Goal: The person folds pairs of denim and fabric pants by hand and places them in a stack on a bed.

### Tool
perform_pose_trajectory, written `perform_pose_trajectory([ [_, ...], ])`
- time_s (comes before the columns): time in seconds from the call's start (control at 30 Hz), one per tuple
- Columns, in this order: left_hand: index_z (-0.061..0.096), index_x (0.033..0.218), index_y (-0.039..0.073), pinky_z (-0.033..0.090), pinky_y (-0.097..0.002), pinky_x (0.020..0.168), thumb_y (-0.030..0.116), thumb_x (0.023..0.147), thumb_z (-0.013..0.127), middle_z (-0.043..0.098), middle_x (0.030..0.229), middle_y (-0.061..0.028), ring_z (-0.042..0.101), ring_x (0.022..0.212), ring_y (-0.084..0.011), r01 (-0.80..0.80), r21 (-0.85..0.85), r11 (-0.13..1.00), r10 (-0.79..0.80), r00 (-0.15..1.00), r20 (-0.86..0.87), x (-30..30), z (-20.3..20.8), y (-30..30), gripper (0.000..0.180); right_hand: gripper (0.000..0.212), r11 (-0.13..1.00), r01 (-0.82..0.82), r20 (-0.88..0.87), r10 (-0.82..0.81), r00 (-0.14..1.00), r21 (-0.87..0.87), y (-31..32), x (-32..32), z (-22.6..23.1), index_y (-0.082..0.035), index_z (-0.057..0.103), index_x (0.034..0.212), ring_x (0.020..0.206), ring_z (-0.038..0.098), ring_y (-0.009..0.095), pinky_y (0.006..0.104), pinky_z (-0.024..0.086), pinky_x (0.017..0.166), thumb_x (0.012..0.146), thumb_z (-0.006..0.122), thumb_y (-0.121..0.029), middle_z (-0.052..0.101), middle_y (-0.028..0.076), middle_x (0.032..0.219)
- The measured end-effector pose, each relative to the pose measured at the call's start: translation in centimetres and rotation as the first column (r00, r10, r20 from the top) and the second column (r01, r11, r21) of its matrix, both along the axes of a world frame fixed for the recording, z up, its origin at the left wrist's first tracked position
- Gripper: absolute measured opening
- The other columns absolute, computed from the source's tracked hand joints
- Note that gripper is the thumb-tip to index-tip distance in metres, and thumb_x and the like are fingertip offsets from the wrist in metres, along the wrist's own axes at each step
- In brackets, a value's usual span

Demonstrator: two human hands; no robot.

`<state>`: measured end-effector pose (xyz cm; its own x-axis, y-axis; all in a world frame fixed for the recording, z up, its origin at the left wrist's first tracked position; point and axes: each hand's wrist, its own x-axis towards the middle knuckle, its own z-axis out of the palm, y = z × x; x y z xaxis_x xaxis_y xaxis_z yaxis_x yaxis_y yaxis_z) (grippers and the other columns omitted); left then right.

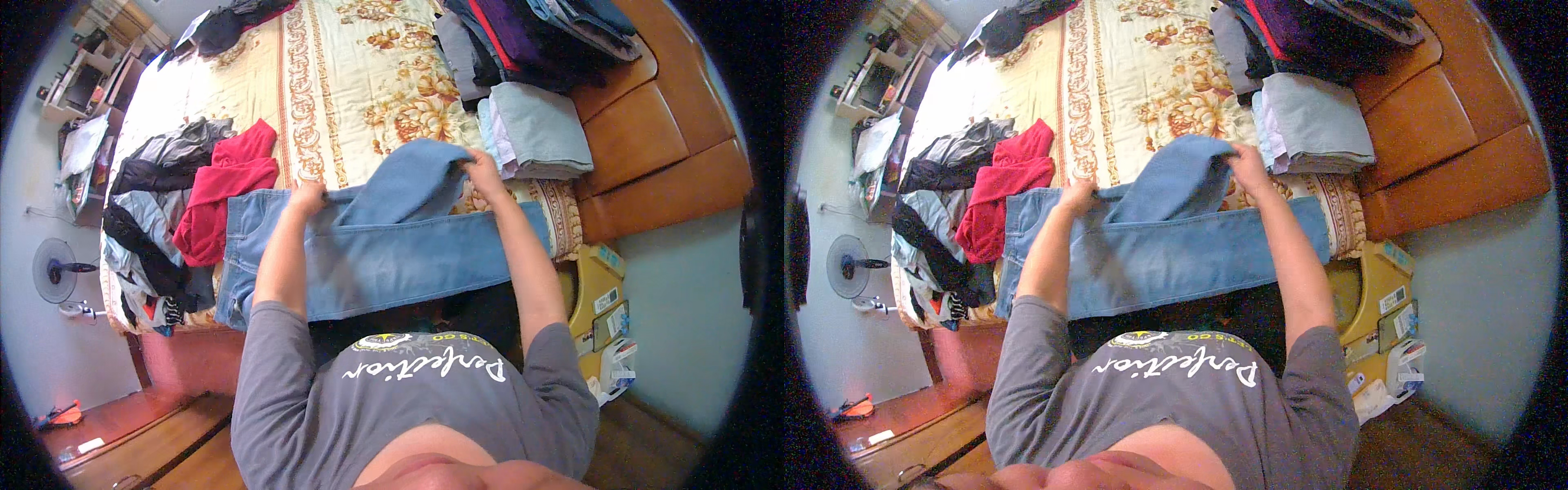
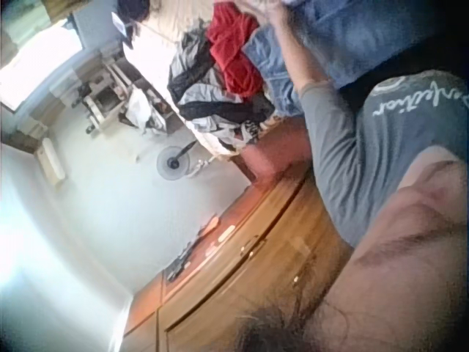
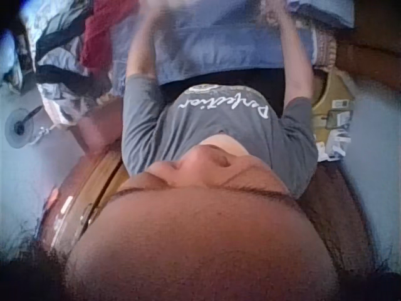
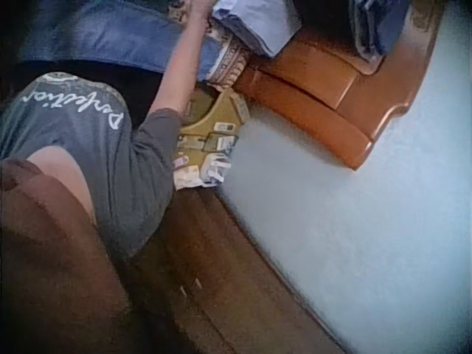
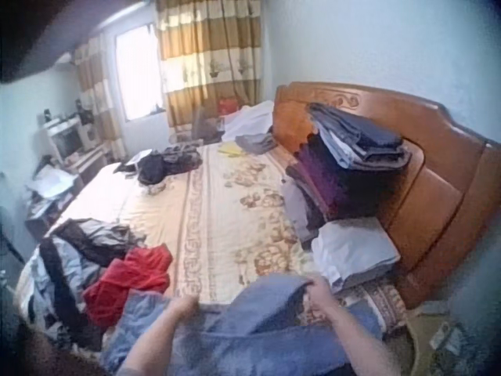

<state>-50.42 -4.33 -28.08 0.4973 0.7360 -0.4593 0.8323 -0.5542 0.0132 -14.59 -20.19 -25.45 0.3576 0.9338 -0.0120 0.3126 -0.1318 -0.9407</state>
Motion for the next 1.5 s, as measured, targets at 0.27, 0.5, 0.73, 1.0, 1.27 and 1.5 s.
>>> perform_pose_trajectory([
  [0.27,0.05,0.087,0.009,0.035,-0.038,0.071,0.005,0.071,0.059,0.058,0.072,-0.0131,0.055,0.069,-0.0316,-0.391,0.57,0.723,-0.129,0.734,0.667,-8.4,8.3,2.5,0.019,0.047,0.907,-0.162,0.809,-0.252,0.531,0.389,-2.9,-1.8,6.7,-0.019,0.065,0.1,0.077,0.05,0.023,0.032,0.045,0.066,0.064,0.052,0.007,0.047,0.005,0.078],
  [0.5,0.057,0.085,0.008,0.034,-0.0334,0.076,-0.001,0.062,0.059,0.06,0.077,-0.0083,0.054,0.073,-0.025,-0.195,0.463,0.865,-0.203,0.709,0.676,-10.2,8.9,-4.0,0.025,0.034,0.988,-0.135,0.872,0.126,0.474,-0.069,-4.5,-3.9,-3.2,-0.01,0.059,0.105,0.102,0.048,0.026,0.0391,0.038,0.086,0.071,0.056,-0.006,0.053,0.008,0.098],
  [0.73,0.059,0.082,0.009,0.035,-0.0341,0.074,0.005,0.06,0.064,0.057,0.064,-0.0088,0.056,0.066,-0.0232,-0.243,0.405,0.881,-0.138,0.687,0.713,-9.2,10.4,-7.8,0.023,0.032,0.924,-0.378,0.903,0.203,0.378,-0.049,6.9,-8.5,-2.1,-0.011,0.055,0.111,0.122,0.036,0.024,0.0504,0.028,0.099,0.08,0.048,-0.012,0.048,0.005,0.123],
  [1.0,0.061,0.078,0.008,0.035,-0.0327,0.071,0.013,0.064,0.069,0.058,0.063,-0.0088,0.055,0.061,-0.0243,-0.326,0.41,0.852,-0.055,0.723,0.688,-11.7,11.9,-7.5,0.016,0.018,0.752,-0.241,0.789,0.585,-0.187,-0.614,10.6,-8.1,-1.0,-0.012,0.068,0.078,0.101,0.055,0.022,0.0498,0.024,0.102,0.075,0.05,-0.012,0.065,0.008,0.085],
  [1.27,0.06,0.081,0.004,0.041,-0.0345,0.053,0.016,0.073,0.065,0.056,0.062,-0.0142,0.057,0.057,-0.0265,-0.55,0.184,0.815,0.115,0.464,0.878,-14.0,10.3,-4.7,0.015,0.006,0.989,-0.134,0.998,0.068,0.018,-0.065,-4.9,-6.2,4.0,-0.006,0.055,0.074,0.079,0.056,0.025,0.0439,0.033,0.093,0.072,0.054,-0.012,0.056,0.01,0.065],
  [1.5,0.06,0.087,0.007,0.042,-0.0367,0.066,0.007,0.068,0.065,0.06,0.07,-0.012,0.055,0.063,-0.0283,-0.419,0.407,0.812,0.023,0.72,0.694,-13.3,10.8,-6.3,0.02,0.018,0.887,-0.003,0.811,0.424,0.402,-0.462,-7.8,-6.0,-1.0,-0.006,0.058,0.084,0.089,0.056,0.028,0.0342,0.045,0.073,0.072,0.06,-0.02,0.06,0.012,0.077],
])
